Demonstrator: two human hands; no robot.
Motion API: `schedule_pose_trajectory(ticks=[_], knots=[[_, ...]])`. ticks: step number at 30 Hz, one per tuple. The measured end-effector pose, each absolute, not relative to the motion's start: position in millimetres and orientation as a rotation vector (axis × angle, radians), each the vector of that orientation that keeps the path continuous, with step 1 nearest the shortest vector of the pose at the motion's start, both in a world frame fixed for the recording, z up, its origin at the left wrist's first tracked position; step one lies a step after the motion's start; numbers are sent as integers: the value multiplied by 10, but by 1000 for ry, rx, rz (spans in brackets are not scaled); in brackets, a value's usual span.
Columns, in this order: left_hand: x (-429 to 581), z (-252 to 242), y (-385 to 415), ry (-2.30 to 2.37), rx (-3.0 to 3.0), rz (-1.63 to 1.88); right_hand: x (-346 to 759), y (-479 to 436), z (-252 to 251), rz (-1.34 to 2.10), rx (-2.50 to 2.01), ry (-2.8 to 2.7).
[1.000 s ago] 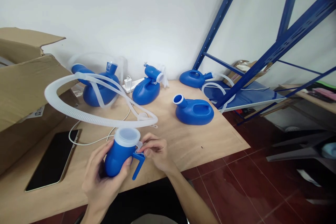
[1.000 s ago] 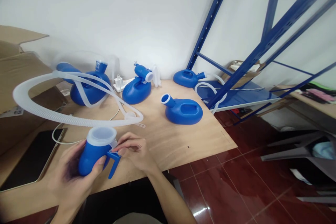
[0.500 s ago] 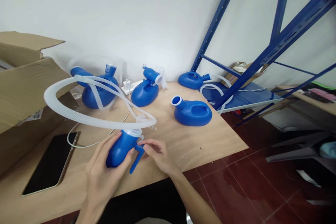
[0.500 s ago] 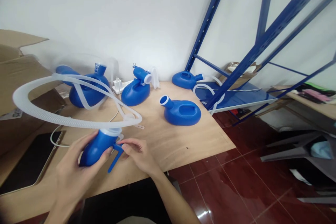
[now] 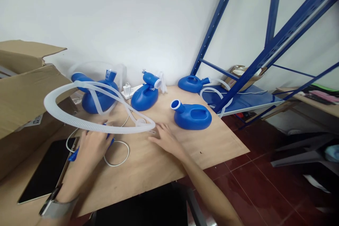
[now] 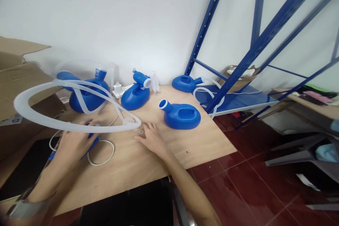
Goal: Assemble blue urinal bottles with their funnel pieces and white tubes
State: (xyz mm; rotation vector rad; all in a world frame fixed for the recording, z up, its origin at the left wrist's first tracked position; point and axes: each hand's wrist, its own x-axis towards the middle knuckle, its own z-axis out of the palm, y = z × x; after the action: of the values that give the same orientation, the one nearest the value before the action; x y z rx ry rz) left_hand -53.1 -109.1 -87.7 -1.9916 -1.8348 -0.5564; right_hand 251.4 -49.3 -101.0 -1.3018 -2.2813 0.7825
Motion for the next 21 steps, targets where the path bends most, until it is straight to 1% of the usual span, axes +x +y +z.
schedule_pose_trajectory(ticks=[4,9,15,21], knots=[[-250,-962,-961,-1685,-2214,-493,2289,-423,-1045,674,-1233,-2386],[-69,-1181,-784,-1539,-2505,-419,2379,-541,-911,698,-1039,-2359],[-125,-1470,-355,-1498,-2514,-392,2590,-363,-625,471,-789,-2382],[27,-1441,-124,-1509,-2595,-444,2720,8,-328,368,-811,-2347]])
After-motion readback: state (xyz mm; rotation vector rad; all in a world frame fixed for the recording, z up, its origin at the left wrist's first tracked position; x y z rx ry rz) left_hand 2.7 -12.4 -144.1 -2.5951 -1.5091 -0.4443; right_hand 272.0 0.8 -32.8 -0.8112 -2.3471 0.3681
